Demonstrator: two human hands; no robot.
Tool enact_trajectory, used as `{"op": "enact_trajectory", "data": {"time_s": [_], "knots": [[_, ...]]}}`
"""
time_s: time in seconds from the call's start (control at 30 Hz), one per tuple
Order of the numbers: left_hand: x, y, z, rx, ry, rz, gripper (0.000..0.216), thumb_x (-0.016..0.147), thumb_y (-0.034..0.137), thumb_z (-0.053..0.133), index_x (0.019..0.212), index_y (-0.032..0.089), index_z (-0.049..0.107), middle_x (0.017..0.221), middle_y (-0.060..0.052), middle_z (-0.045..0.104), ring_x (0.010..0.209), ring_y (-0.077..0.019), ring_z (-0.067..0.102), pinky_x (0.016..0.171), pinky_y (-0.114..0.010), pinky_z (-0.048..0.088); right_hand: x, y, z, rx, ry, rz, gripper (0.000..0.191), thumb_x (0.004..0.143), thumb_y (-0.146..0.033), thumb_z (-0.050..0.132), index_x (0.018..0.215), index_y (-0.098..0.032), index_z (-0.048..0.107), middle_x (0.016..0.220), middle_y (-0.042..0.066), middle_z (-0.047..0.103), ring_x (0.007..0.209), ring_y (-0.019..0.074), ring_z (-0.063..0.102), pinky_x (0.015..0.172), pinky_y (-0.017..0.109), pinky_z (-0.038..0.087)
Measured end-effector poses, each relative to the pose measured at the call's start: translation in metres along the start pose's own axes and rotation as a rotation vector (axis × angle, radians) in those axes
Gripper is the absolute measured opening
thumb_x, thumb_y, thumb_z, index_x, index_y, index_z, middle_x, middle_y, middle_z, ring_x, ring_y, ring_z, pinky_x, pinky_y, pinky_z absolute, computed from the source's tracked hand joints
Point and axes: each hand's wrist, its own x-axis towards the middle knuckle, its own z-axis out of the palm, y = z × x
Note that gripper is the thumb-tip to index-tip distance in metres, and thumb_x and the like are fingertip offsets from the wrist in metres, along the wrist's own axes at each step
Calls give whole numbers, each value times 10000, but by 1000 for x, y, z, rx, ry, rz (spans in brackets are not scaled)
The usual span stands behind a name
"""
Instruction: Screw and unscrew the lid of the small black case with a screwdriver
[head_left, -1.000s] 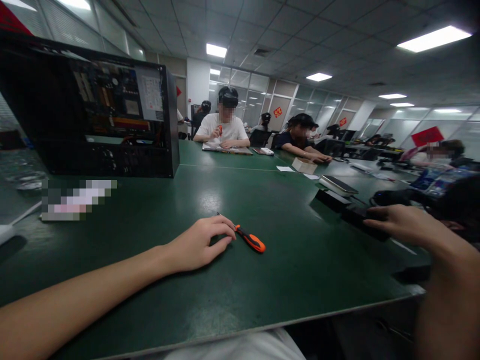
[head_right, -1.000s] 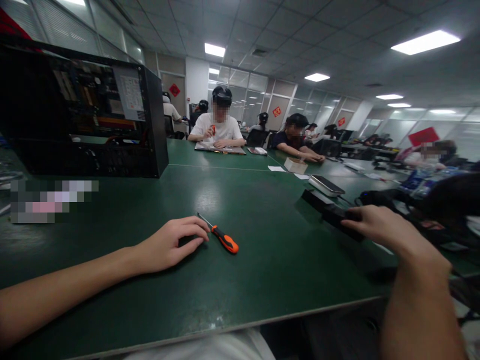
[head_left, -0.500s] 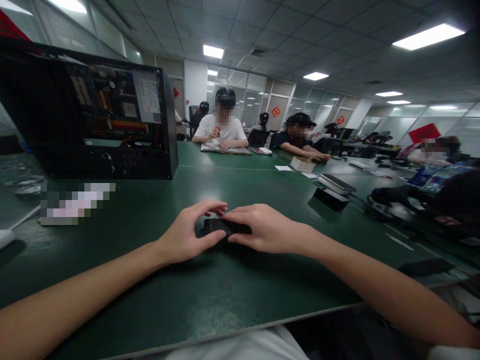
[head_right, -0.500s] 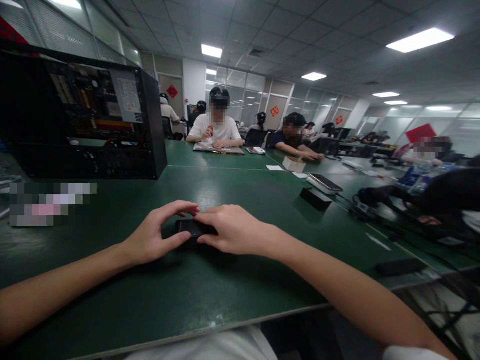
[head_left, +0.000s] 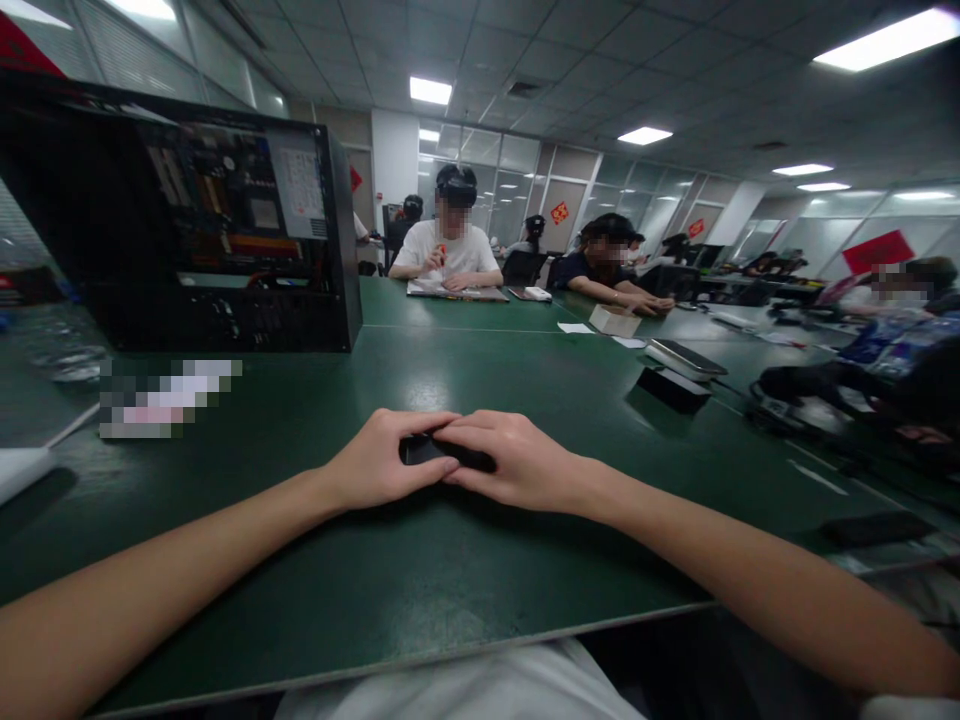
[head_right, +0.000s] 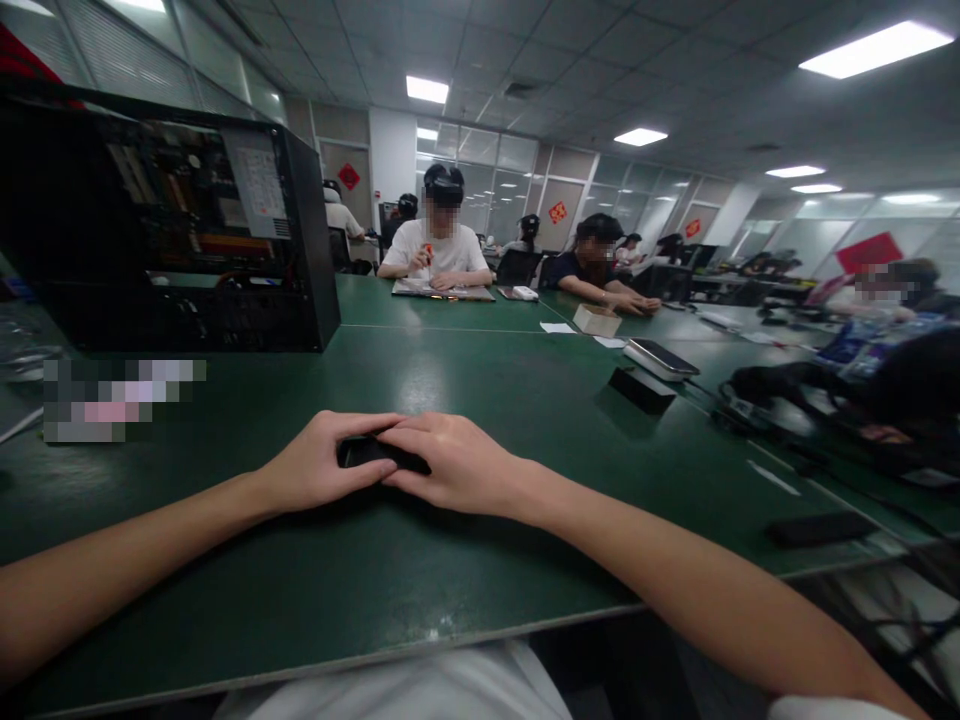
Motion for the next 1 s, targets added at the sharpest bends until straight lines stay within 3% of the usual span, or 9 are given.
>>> {"op": "enact_trajectory", "data": {"time_s": [0.43, 0.7, 0.83, 1.0], "knots": [[0, 1, -10, -3, -25, -9, 404, 854, 329, 747, 1226, 171, 743, 1143, -54, 791, 993, -246, 760, 874, -275, 568, 1, 2, 18, 110, 150, -29, 307, 919, -325, 683, 1156, -130, 672, 1102, 128, 738, 1008, 212, 693, 890, 337, 553], [2, 1, -8, -53, -71, -66, 432, 872, 334, 736, 1281, 197, 722, 1162, -35, 785, 1021, -248, 746, 892, -281, 559, -1, 7, 19, 169, 91, 12, 345, 923, -366, 680, 1191, -149, 658, 1156, 118, 726, 1048, 208, 684, 915, 342, 546], [3, 5, -5, -89, -84, -98, 431, 890, 306, 712, 1310, 211, 702, 1191, -23, 775, 1065, -236, 732, 933, -275, 543, -4, 9, 6, 185, 26, 11, 303, 959, -373, 626, 1160, -154, 687, 1198, 121, 720, 1126, 216, 665, 981, 351, 520], [4, 10, -1, -86, -93, -145, 405, 905, 328, 689, 1285, 193, 717, 1228, -41, 762, 1102, -248, 722, 966, -285, 527, -9, 15, -10, 312, -68, 94, 300, 943, -345, 650, 1155, -142, 707, 1128, 101, 735, 1019, 189, 692, 911, 313, 532]]}}
